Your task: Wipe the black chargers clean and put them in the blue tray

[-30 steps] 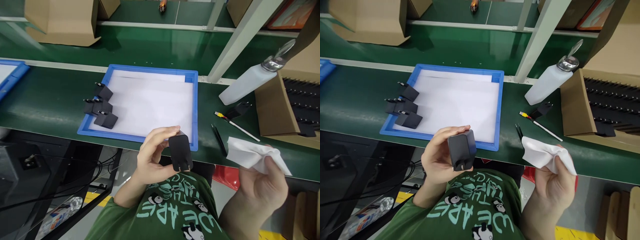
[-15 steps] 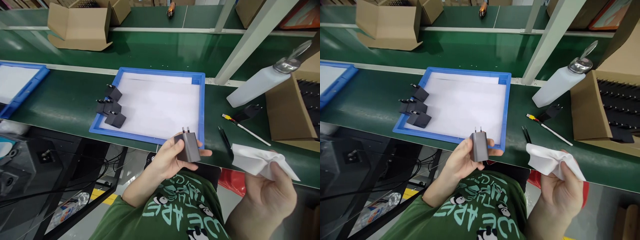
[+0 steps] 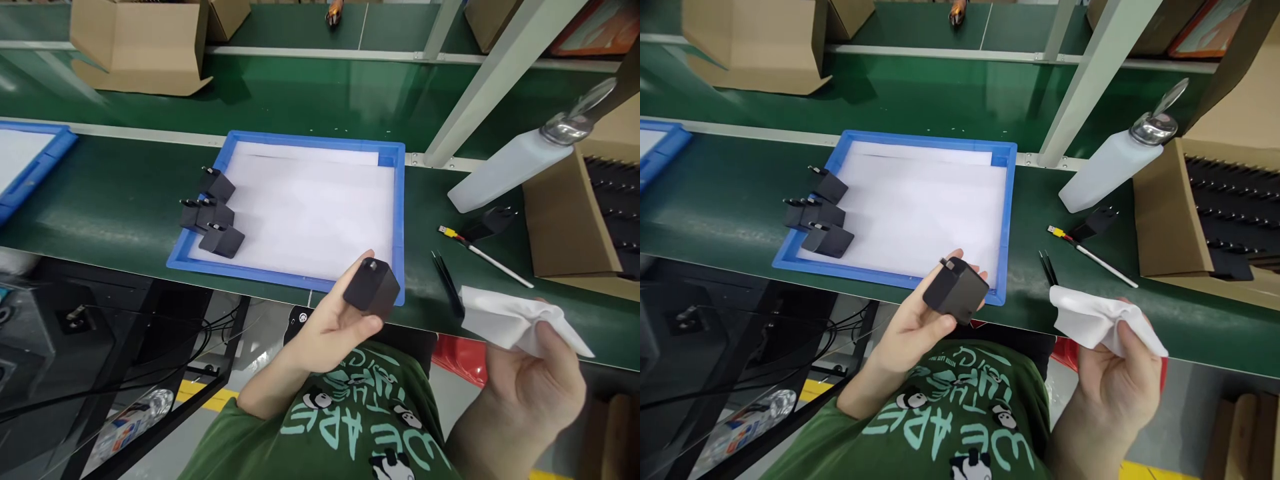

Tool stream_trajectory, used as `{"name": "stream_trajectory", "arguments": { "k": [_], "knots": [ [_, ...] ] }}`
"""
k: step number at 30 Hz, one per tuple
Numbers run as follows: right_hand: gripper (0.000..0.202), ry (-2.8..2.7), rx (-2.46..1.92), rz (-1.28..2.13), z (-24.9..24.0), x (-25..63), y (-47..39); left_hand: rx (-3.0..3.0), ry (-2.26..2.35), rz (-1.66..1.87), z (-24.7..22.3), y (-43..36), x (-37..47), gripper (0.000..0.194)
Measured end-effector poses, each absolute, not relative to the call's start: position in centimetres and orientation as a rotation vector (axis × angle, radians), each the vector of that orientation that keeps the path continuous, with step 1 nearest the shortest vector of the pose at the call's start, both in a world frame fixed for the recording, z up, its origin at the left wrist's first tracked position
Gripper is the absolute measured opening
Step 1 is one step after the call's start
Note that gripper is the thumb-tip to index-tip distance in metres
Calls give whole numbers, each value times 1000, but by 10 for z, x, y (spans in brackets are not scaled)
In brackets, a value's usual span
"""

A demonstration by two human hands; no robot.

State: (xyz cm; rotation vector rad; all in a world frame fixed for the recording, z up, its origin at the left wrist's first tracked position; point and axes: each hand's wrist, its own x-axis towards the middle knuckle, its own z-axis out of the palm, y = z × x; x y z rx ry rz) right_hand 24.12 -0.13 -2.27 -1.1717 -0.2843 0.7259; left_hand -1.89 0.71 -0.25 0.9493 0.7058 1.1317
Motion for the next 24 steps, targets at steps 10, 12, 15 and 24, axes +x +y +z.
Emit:
{"name": "stream_trajectory", "arguments": {
  "k": [10, 12, 15, 24],
  "knots": [
    [34, -249, -1161, 705, -22, 234, 3, 1534, 1035, 1440, 13, 9, -20, 73],
    [34, -249, -1167, 702, -21, 234, 3, 1525, 985, 1453, 15, 9, -20, 75],
    [35, -259, -1171, 685, -18, 233, 4, 1494, 947, 1469, 16, 8, -19, 80],
    [32, -306, -1179, 619, -17, 228, 4, 1633, 831, 1535, 12, 10, -21, 77]
  ]
}}
